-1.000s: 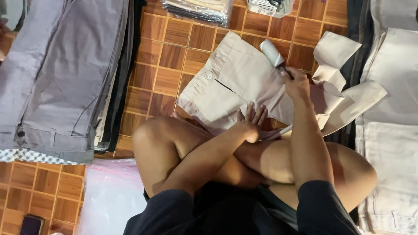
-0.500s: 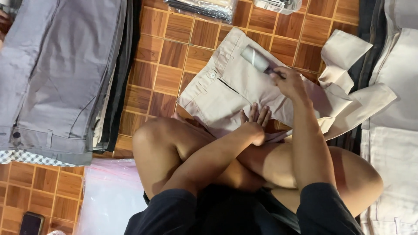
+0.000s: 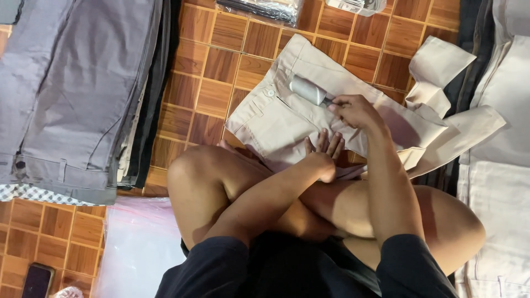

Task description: A person uses a lint roller to clean a pair of pants before folding them on the floor.

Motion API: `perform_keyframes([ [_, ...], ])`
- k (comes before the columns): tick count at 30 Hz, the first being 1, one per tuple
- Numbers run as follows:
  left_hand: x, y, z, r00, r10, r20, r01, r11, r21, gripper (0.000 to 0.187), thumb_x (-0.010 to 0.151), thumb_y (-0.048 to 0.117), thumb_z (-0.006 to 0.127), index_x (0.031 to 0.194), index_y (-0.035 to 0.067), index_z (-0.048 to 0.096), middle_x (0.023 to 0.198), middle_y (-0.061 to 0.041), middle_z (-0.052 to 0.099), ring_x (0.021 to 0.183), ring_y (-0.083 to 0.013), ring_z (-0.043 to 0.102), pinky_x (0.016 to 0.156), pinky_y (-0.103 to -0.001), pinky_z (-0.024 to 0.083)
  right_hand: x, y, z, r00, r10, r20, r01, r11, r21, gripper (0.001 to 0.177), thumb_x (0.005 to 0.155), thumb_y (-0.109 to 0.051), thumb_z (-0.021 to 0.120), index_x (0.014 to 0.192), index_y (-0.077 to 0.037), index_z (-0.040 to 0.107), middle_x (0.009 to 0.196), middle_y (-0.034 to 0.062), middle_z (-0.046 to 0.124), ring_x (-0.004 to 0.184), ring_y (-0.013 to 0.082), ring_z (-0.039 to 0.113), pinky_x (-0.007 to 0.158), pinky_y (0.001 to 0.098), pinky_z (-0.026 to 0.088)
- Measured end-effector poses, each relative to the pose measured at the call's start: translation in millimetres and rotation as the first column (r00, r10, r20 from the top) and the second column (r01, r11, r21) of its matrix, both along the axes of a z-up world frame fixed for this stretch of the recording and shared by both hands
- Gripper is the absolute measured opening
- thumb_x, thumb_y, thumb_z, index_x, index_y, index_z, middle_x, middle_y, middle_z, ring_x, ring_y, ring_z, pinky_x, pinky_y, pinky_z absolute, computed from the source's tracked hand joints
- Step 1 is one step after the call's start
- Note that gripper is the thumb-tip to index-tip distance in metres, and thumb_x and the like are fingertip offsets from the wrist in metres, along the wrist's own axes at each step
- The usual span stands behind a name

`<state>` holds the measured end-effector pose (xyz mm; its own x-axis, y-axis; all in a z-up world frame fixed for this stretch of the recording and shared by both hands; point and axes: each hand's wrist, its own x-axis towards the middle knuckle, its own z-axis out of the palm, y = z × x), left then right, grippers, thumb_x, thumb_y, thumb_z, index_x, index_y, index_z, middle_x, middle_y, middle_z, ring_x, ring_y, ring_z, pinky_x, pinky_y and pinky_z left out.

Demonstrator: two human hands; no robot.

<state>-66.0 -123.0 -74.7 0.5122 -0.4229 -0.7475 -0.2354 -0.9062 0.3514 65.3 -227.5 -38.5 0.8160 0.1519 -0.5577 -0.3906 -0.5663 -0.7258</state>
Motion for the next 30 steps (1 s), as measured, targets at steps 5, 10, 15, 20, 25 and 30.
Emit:
perform_keyframes([
  [5,3,-2,3,1.000,-0.023,0.012,0.022,0.999,0.027,0.091,0.102,0.023,0.049,0.160,0.014,-0.019,0.165,-0.004,-0.034,0.147,-0.0464,-0.034,0.110,-0.082,-0.013,16,-13,-70,0.977,-0.091,0.191,0.168,0.881,-0.443,0.034,0.093,-0.062,0.066,0.124,-0.049,0.066,0.121,-0.0090,0.072,0.112,0.0151,0.068,0.094,0.0360,0.055],
  [10,39,8,-5,0.986,-0.166,0.008,0.166,0.986,-0.003,0.082,0.101,0.049,0.047,0.164,0.023,0.002,0.172,-0.001,-0.006,0.155,-0.0461,-0.006,0.106,-0.080,0.028,12,-19,-82,0.896,-0.295,0.333,0.312,0.950,0.002,0.019,0.103,-0.029,0.063,0.115,-0.017,0.071,0.069,0.0049,0.067,0.050,0.0169,0.063,0.047,0.0260,0.052],
  [15,94,81,40,0.751,0.624,0.214,-0.530,0.764,-0.368,0.041,0.093,0.045,0.057,0.115,0.014,0.071,0.120,-0.010,0.071,0.116,-0.0374,0.069,0.094,-0.053,0.058,8,-18,-63,0.880,-0.391,0.269,0.364,0.920,0.147,0.019,0.105,-0.026,0.058,0.104,-0.016,0.073,0.067,0.0035,0.064,0.048,0.0114,0.060,0.042,0.0212,0.045],
  [20,113,139,3,0.056,0.913,0.403,-0.793,0.286,-0.538,0.049,0.085,0.033,0.072,0.119,0.012,0.043,0.111,-0.007,0.053,0.107,-0.0368,0.067,0.086,-0.047,0.062,0,-18,-74,0.874,-0.390,0.291,0.369,0.921,0.124,0.014,0.103,-0.030,0.063,0.104,-0.023,0.076,0.065,0.0003,0.066,0.047,0.0109,0.062,0.044,0.0223,0.051],
  [25,124,147,-36,-0.208,0.975,0.075,-0.797,-0.124,-0.591,0.010,0.081,0.027,0.077,0.086,0.019,0.071,0.087,-0.010,0.076,0.105,-0.0388,0.070,0.096,-0.048,0.055,-18,12,-63,0.835,0.081,0.544,0.116,0.941,-0.318,0.022,0.105,-0.042,0.061,0.119,-0.027,0.069,0.089,0.0033,0.076,0.101,0.0283,0.072,0.104,0.0425,0.043],
  [30,138,155,-74,-0.287,0.958,0.010,-0.798,-0.233,-0.555,0.008,0.075,0.022,0.082,0.075,0.025,0.075,0.072,0.001,0.077,0.086,-0.0244,0.077,0.085,-0.034,0.056,-24,57,-32,0.834,0.293,0.468,-0.121,0.924,-0.362,0.026,0.103,-0.034,0.060,0.127,-0.026,0.067,0.115,0.0099,0.074,0.110,0.0380,0.070,0.095,0.0551,0.054],
])
